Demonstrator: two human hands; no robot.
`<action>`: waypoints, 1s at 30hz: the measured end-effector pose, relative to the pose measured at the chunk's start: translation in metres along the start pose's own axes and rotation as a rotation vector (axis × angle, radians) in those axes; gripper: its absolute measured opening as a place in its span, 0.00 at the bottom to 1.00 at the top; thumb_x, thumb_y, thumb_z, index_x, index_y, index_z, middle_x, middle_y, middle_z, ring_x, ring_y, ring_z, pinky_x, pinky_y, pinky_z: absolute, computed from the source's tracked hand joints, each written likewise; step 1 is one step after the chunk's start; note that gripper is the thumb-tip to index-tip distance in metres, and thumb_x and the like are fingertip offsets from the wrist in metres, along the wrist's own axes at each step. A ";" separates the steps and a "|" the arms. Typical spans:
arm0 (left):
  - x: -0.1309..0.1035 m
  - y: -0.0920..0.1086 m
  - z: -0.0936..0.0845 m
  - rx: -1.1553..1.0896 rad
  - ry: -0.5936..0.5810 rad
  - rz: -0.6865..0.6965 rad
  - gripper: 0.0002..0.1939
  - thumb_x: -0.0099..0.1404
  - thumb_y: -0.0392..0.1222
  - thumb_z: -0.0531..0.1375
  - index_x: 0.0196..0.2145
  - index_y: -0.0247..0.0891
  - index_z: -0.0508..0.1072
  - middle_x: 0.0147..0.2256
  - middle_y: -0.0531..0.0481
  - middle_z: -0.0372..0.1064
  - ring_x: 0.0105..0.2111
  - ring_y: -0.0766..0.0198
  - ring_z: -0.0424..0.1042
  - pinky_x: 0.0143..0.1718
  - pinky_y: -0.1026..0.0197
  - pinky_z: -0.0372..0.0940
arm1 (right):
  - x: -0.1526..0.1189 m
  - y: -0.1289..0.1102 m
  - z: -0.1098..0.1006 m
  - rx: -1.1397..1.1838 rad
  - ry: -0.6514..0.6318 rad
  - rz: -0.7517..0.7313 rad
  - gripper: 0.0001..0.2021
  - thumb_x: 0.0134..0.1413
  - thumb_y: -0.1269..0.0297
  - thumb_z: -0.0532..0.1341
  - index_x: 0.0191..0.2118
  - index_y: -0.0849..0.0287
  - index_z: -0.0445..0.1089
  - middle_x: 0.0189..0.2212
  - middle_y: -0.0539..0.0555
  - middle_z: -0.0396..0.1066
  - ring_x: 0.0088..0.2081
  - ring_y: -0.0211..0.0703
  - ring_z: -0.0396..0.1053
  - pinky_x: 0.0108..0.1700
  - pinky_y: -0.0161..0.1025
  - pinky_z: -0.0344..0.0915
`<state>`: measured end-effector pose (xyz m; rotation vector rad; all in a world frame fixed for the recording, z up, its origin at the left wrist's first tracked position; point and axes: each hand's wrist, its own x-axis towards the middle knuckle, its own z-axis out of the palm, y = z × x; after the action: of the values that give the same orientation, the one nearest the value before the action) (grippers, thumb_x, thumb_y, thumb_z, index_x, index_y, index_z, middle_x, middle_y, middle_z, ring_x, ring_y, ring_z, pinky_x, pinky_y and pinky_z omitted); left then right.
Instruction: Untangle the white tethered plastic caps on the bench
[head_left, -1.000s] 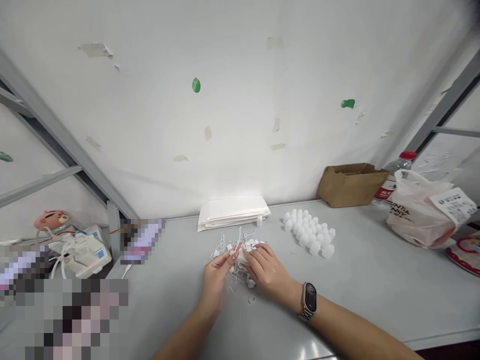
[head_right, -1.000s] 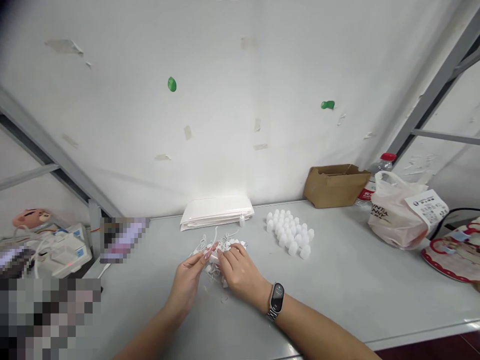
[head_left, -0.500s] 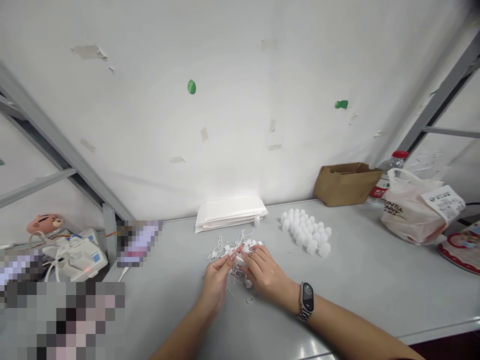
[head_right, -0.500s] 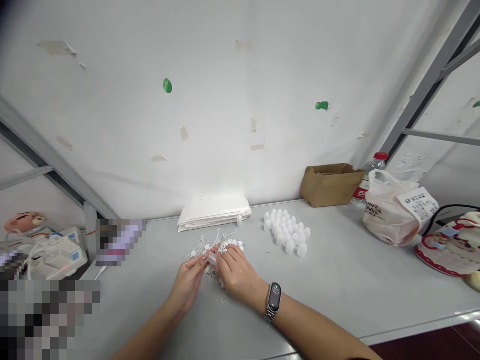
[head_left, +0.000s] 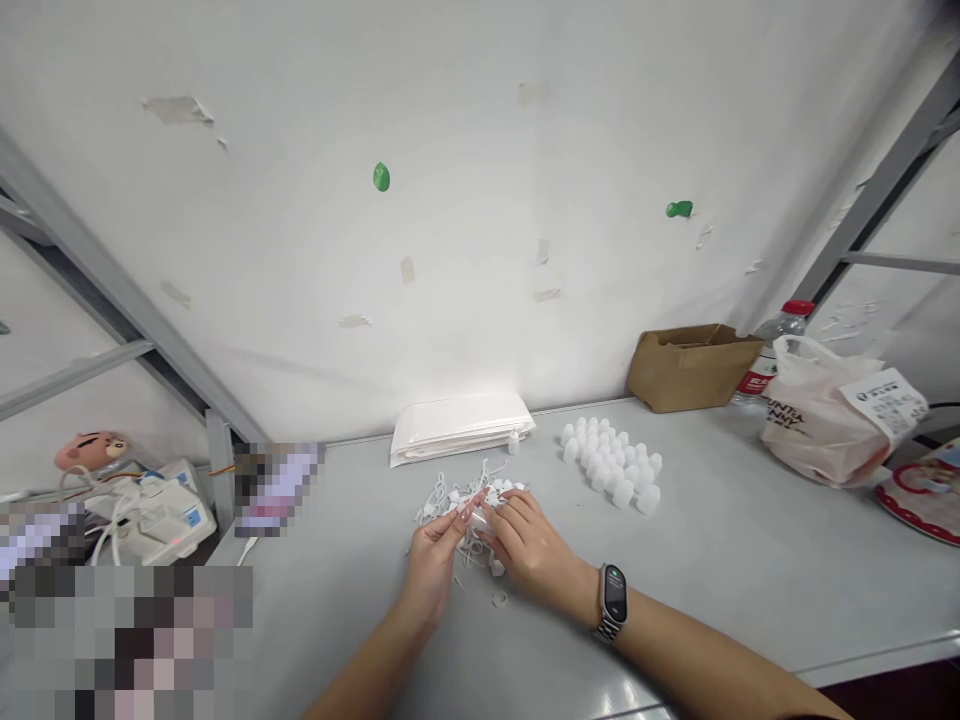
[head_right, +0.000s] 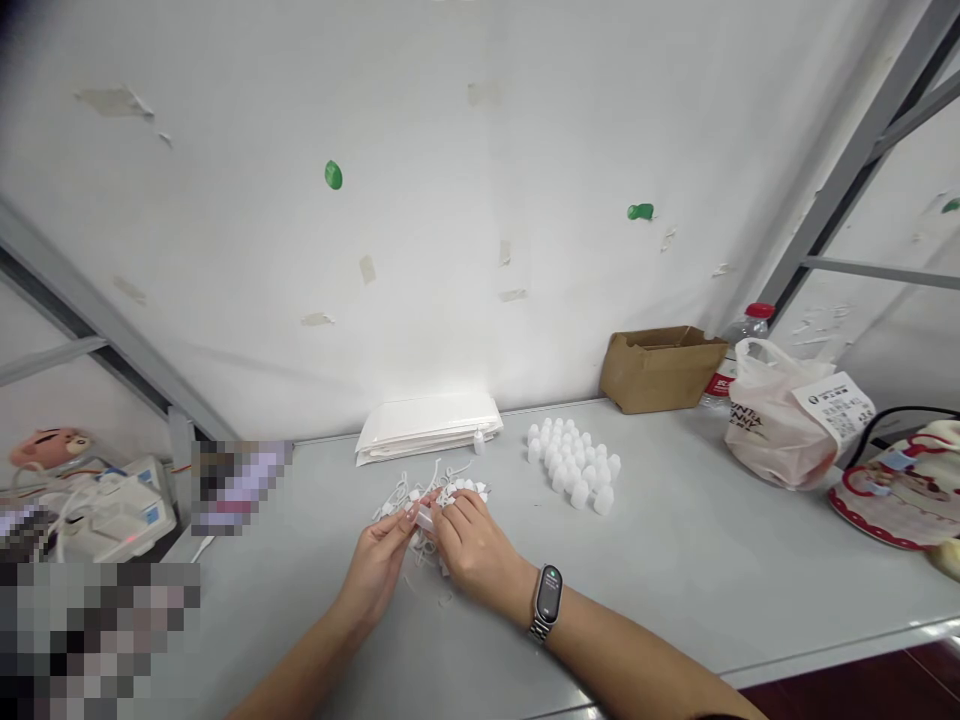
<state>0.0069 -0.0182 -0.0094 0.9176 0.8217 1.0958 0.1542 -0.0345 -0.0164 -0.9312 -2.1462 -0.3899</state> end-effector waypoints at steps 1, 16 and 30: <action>0.000 0.000 0.000 -0.002 0.003 -0.003 0.18 0.50 0.48 0.64 0.37 0.37 0.77 0.42 0.44 0.73 0.50 0.52 0.64 0.56 0.51 0.52 | 0.000 0.000 0.000 -0.003 0.000 -0.001 0.08 0.56 0.74 0.53 0.43 0.68 0.63 0.26 0.55 0.66 0.31 0.43 0.62 0.40 0.46 0.63; 0.000 0.001 0.001 -0.011 -0.028 0.010 0.17 0.52 0.47 0.64 0.39 0.38 0.76 0.43 0.44 0.72 0.50 0.53 0.65 0.57 0.50 0.51 | 0.001 0.000 -0.004 -0.065 -0.048 -0.012 0.12 0.56 0.77 0.50 0.46 0.70 0.63 0.27 0.56 0.66 0.31 0.43 0.61 0.45 0.48 0.60; -0.008 -0.007 0.001 0.090 0.051 0.086 0.19 0.55 0.45 0.62 0.45 0.41 0.72 0.50 0.49 0.66 0.55 0.56 0.59 0.58 0.54 0.51 | 0.019 0.008 -0.018 -0.229 0.043 -0.071 0.11 0.53 0.80 0.51 0.41 0.65 0.66 0.30 0.57 0.68 0.33 0.41 0.61 0.49 0.49 0.58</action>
<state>0.0084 -0.0276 -0.0141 1.0114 0.8864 1.1688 0.1609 -0.0285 0.0098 -0.9639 -2.1308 -0.6964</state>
